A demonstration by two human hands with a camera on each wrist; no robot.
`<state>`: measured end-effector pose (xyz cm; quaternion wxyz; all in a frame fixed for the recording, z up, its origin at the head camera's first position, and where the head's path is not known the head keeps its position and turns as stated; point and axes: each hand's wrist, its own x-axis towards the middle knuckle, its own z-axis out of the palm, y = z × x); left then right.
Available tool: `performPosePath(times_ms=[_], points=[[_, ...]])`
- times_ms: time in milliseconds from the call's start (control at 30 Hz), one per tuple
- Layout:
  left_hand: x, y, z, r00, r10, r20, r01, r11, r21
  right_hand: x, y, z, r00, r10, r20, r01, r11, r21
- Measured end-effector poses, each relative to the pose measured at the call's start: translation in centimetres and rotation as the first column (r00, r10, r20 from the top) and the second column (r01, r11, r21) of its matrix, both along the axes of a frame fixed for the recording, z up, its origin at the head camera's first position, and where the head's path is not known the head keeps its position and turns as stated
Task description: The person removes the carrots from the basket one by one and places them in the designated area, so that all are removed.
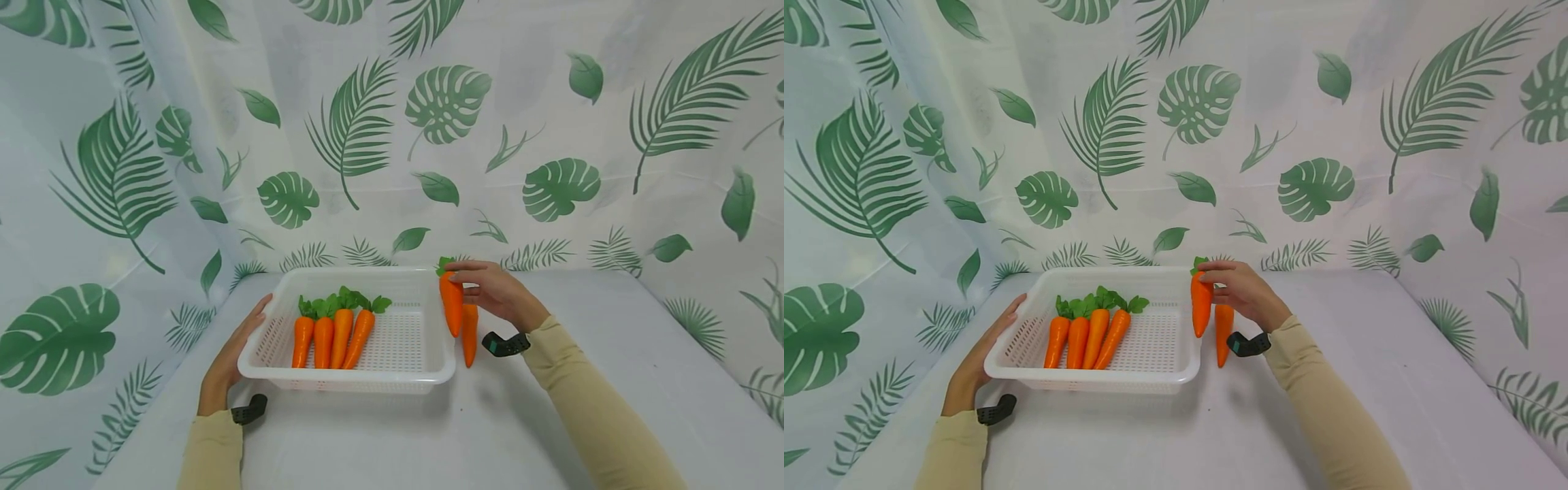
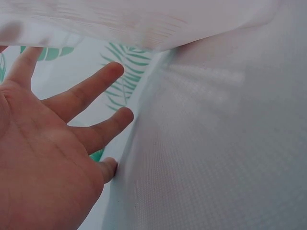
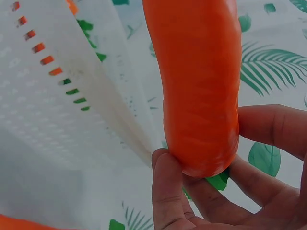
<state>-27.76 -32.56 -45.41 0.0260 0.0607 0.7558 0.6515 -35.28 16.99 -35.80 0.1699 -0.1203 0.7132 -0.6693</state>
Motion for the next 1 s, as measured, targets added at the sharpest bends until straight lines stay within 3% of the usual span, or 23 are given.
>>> performPosePath(times_ms=[467, 800, 1000], points=[[0.0, 0.1, 0.1, 0.999, 0.034, 0.012, -0.033, 0.999, -0.042, -0.1, 2.0, -1.4, 0.999, -0.050, 0.019, 0.050, 0.999, -0.005], [0.0, 0.0, 0.0, 0.999, 0.039, 0.020, -0.038, 0.999, -0.025, -0.2, 3.5, -2.2, 0.997, -0.063, 0.052, 0.064, 0.998, -0.026], [-0.1, 0.0, 0.0, 0.999, 0.038, 0.020, -0.038, 0.999, -0.019, -0.2, 4.4, -2.6, 0.997, -0.066, 0.032, 0.066, 0.998, -0.010]])
